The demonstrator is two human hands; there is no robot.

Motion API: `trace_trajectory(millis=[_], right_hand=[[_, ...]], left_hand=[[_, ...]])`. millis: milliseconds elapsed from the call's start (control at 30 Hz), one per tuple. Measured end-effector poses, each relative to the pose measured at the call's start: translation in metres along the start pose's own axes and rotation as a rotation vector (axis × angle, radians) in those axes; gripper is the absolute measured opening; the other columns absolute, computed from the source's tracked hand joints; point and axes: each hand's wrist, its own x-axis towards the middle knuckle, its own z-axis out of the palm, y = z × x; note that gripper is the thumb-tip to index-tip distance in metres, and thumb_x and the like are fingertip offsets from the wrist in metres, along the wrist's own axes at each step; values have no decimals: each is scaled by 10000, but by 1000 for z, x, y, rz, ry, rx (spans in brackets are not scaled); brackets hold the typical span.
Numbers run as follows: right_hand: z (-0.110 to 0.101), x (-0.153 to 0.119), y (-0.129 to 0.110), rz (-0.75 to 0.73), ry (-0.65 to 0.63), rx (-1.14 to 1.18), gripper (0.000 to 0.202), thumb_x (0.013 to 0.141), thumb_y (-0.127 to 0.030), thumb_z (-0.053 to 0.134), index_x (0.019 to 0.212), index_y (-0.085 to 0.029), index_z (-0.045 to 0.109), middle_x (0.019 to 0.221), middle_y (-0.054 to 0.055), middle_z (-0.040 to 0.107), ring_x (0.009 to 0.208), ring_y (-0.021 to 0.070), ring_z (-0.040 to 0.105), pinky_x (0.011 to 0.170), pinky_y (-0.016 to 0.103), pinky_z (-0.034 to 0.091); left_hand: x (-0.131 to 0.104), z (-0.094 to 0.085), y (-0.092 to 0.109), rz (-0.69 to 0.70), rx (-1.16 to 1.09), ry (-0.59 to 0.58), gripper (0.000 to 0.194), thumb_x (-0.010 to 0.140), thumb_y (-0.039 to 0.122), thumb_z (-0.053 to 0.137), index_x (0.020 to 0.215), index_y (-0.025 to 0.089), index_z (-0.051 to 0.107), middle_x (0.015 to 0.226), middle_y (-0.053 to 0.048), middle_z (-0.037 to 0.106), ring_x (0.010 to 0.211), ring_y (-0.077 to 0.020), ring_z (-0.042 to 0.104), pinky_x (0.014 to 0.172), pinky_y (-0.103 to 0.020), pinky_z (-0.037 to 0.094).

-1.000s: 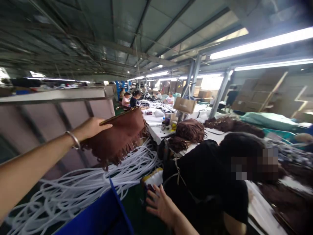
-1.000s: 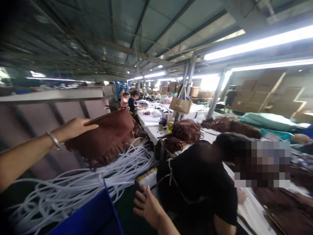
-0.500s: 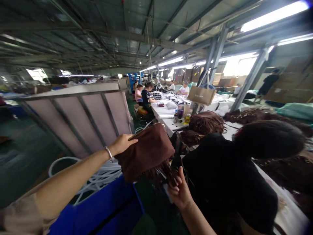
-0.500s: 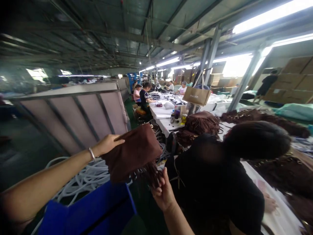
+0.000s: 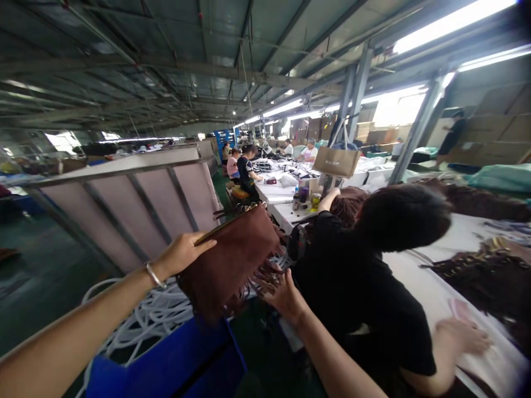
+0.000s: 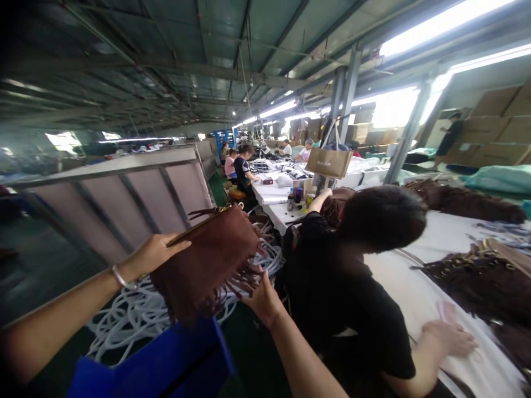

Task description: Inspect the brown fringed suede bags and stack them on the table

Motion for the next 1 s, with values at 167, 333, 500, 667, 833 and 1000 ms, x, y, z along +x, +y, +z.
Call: trace_trajectory(millis=[167,333,500,667,833,1000], right_hand=[[28,5,-13,-122,128,111,291,770,-464,646,806,-188,559,531,-62,498,380,45,375,366,154,351],[-3,-46,8,12,-9,294,407,763,-439,665,560,-168,438,459,-94,310,361,9,176,295,97,172],[-68,-118,13,-163,97,471,453,854,-359,566,471,-180,403,490,-56,350,396,41,314,335,122,276],[-105,-121,21,22,332,132,391,779,-542,592,1033,-245,615,990,47,636,893,140,603,704,242,485],[-49,-50,24,31,73,-6,681,750,-592,594,1327,-300,382,1418,109,392,1213,258,449,977,497,310],[-2,-22,18,-255,123,138,194,805,-368,628,816,-187,559,647,-49,570,487,48,446,476,149,368]], left_hand=[[-17,17,-14,-79,-90,-55,564,768,600,526,1162,209,626,1120,-5,664,1065,-258,594,951,-325,439],[-20,28,-29,-46,-18,-125,520,806,565,496,1160,206,625,1142,-3,654,1060,-233,600,967,-294,424],[-5,24,-44,-11,148,49,530,813,588,458,1119,196,641,1114,-20,668,1065,-244,595,987,-300,407],[14,15,-40,24,193,146,511,821,574,458,1128,204,630,1097,-22,675,1022,-243,616,912,-266,450],[16,53,-7,39,50,20,487,822,564,470,1110,205,631,1083,-9,681,1005,-237,623,869,-263,474],[12,99,-9,42,44,-48,488,810,559,468,1134,228,621,1100,-18,673,1022,-255,619,886,-301,479]])
